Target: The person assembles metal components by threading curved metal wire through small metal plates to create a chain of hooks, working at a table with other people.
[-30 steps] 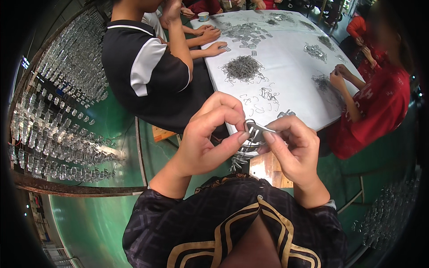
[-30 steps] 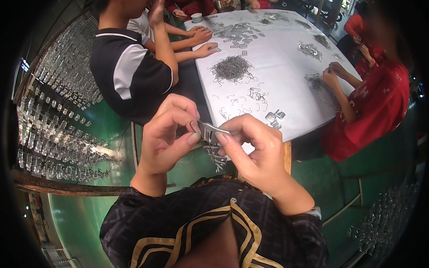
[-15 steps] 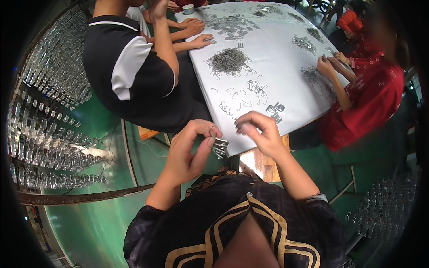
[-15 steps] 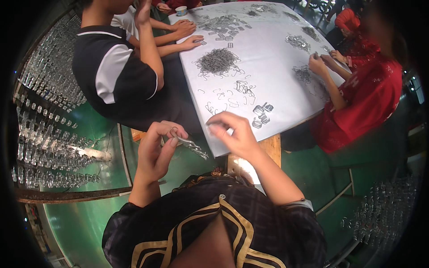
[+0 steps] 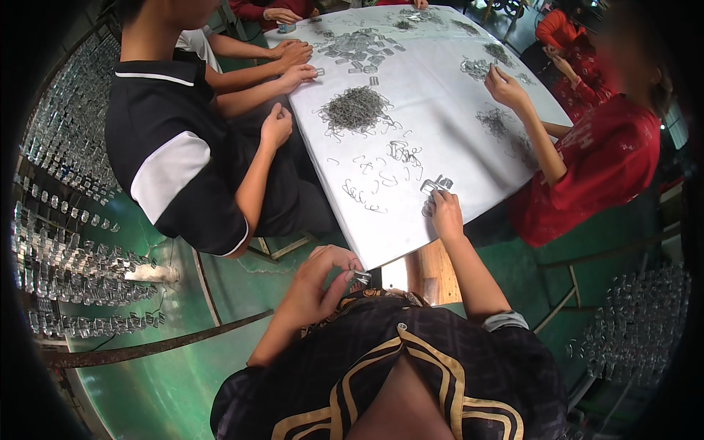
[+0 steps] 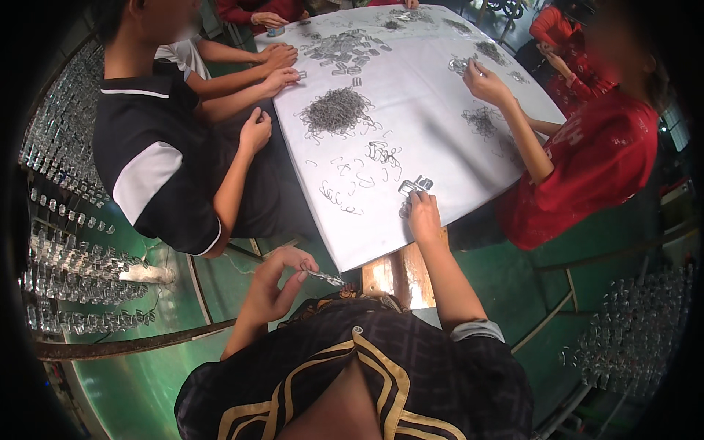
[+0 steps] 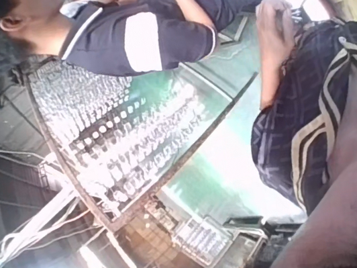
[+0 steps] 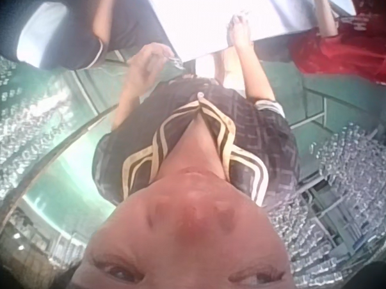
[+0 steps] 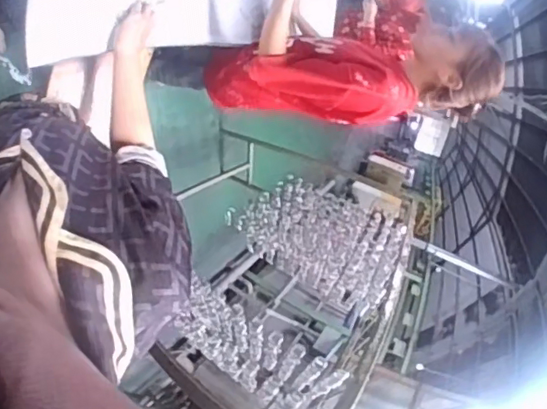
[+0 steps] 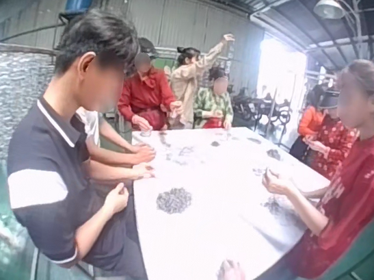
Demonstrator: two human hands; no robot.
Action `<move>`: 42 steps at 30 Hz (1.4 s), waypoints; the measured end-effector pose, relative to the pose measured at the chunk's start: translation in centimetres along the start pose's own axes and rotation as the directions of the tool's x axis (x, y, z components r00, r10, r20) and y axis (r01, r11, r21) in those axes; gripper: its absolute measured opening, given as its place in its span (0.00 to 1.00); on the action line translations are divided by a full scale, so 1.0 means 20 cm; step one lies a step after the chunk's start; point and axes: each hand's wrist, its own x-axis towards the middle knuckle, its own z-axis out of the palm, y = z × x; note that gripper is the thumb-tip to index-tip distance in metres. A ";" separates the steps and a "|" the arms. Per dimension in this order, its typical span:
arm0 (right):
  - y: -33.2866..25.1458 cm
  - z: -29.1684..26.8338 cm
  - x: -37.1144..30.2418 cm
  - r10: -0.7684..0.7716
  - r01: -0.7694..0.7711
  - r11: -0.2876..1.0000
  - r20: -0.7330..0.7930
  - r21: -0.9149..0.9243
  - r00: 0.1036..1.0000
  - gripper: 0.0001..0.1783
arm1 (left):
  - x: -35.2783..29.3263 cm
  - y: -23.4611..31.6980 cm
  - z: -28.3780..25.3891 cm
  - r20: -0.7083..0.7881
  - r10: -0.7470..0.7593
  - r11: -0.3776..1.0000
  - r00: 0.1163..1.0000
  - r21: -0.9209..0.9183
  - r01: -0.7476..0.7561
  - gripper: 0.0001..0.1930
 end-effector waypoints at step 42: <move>-0.90 -0.52 -0.20 0.102 -0.390 0.301 0.378 0.870 0.920 0.09 | 0.01 -0.22 0.09 -0.057 -0.122 0.979 0.991 0.160 0.130 0.04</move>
